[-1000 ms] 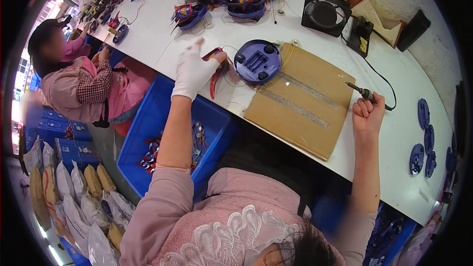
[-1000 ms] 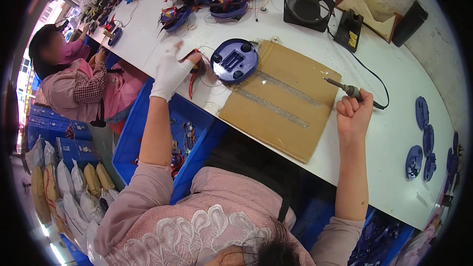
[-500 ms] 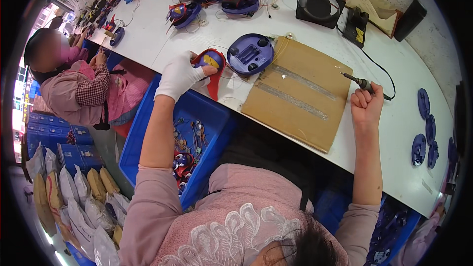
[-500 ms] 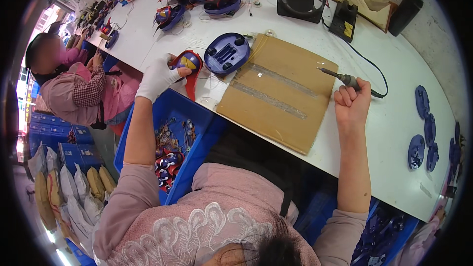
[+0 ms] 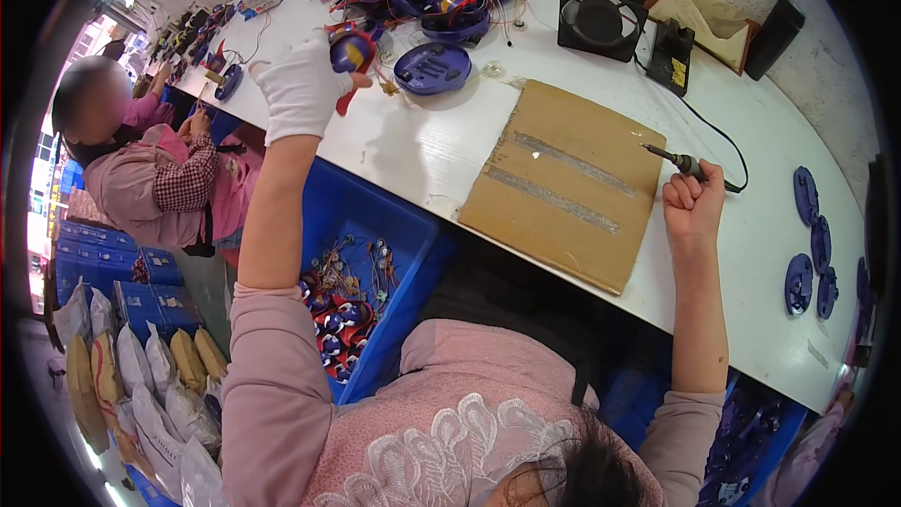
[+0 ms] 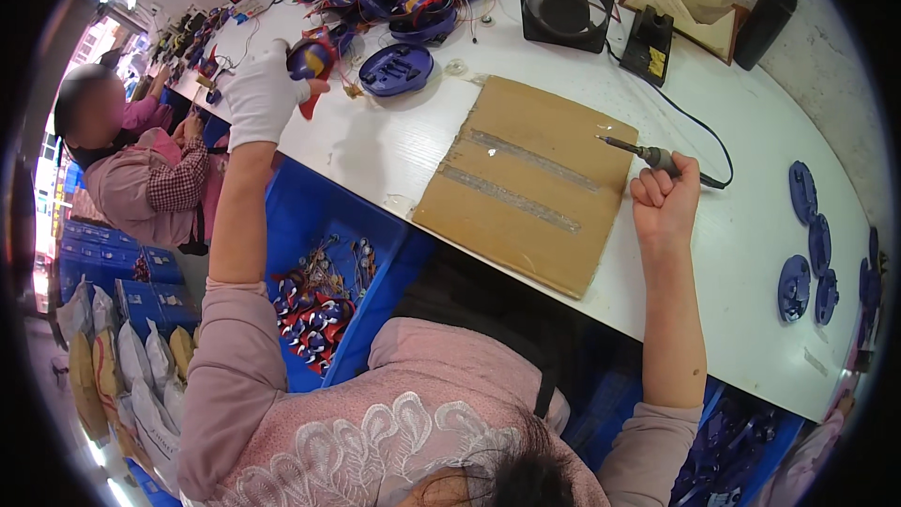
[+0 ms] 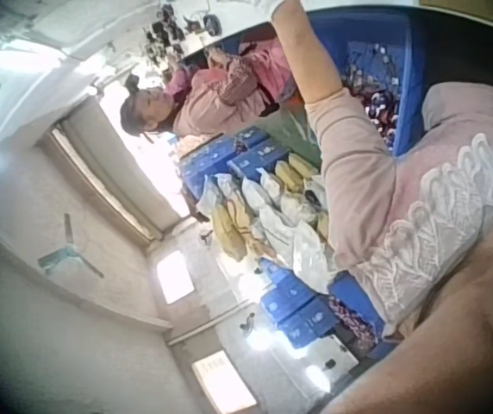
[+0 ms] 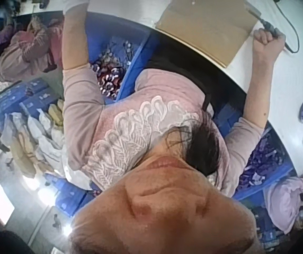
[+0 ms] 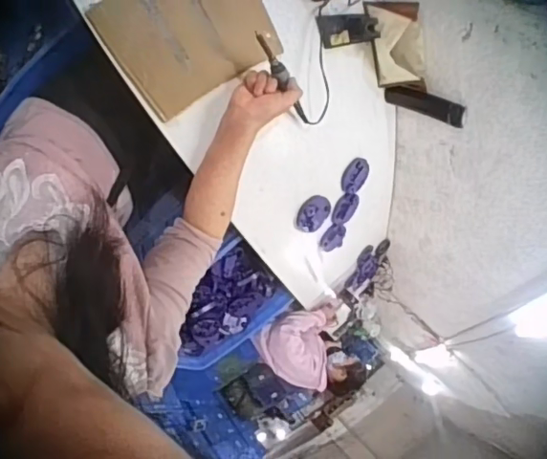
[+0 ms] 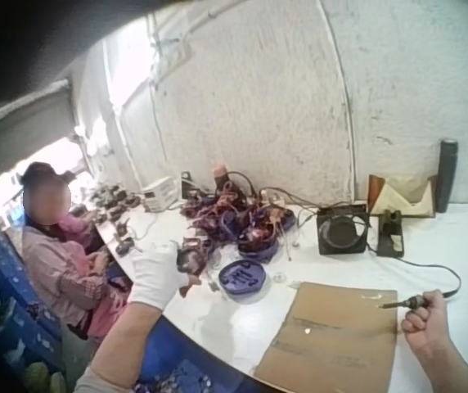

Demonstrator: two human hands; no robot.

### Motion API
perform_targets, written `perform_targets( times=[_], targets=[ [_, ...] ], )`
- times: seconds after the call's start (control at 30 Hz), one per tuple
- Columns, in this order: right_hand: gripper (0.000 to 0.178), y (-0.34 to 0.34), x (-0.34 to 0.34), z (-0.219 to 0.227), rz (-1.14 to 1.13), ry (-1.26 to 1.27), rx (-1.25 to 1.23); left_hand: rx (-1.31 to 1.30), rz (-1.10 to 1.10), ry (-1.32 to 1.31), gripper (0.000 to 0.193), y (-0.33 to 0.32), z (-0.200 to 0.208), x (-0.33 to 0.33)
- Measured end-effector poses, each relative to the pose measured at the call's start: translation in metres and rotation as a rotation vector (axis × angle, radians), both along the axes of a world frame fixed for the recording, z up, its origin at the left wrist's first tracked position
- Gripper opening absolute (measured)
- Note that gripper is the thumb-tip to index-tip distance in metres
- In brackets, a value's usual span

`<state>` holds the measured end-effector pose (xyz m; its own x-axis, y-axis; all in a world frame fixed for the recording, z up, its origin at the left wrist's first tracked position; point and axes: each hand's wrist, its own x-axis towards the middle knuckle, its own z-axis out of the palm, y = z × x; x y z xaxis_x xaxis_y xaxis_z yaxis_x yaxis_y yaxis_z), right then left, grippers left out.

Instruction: Soldering wires onto plastic electronic components at a factory workbench.

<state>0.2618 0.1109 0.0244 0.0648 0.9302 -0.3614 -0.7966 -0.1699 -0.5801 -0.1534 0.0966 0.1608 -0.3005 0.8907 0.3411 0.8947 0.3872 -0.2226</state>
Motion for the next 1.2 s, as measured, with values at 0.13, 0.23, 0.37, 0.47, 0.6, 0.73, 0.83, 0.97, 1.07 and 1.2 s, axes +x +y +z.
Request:
perform_targets(
  times=[0.13, 0.23, 0.37, 0.47, 0.6, 0.73, 0.83, 0.97, 1.07, 1.2],
  targets=[
    [0.024, -0.001, -0.003, 0.003, -0.011, -0.003, 0.001, 0.090, -0.423, 0.066, 0.066, 0.027, -0.010, -0.001],
    [0.023, 0.000, -0.005, 0.004, -0.046, 0.021, 0.007, -0.274, -0.485, 0.050, 0.070, 0.051, -0.014, 0.017],
    [0.024, 0.003, -0.004, 0.004, -0.050, 0.015, -0.008, 0.325, -0.692, -0.269, 0.073, 0.079, -0.077, 0.014],
    [0.024, 0.004, -0.010, 0.005, -0.034, -0.008, -0.018, 0.315, -0.419, -0.332, 0.075, 0.060, -0.103, 0.049],
    [0.025, 0.001, -0.011, 0.004, -0.010, 0.014, -0.008, 0.272, -0.212, -0.310, 0.078, 0.040, -0.114, 0.038],
    [0.023, 0.003, 0.015, -0.020, 0.036, 0.069, 0.024, 0.212, -0.168, -0.294, 0.082, 0.043, -0.116, 0.007],
    [0.023, -0.003, 0.008, -0.008, 0.024, 0.064, 0.018, 0.275, -0.107, -0.366, 0.079, 0.039, -0.112, -0.018],
    [0.022, -0.006, -0.005, -0.007, 0.004, 0.053, 0.001, 0.293, -0.060, -0.452, 0.080, 0.043, -0.112, -0.049],
    [0.020, 0.000, -0.007, -0.009, -0.021, 0.051, -0.002, 0.261, -0.048, -0.461, 0.081, 0.061, -0.108, -0.068],
    [0.026, -0.003, 0.008, -0.009, -0.040, 0.022, 0.005, 0.197, -0.101, -0.391, 0.084, 0.105, -0.109, -0.070]
  ],
)
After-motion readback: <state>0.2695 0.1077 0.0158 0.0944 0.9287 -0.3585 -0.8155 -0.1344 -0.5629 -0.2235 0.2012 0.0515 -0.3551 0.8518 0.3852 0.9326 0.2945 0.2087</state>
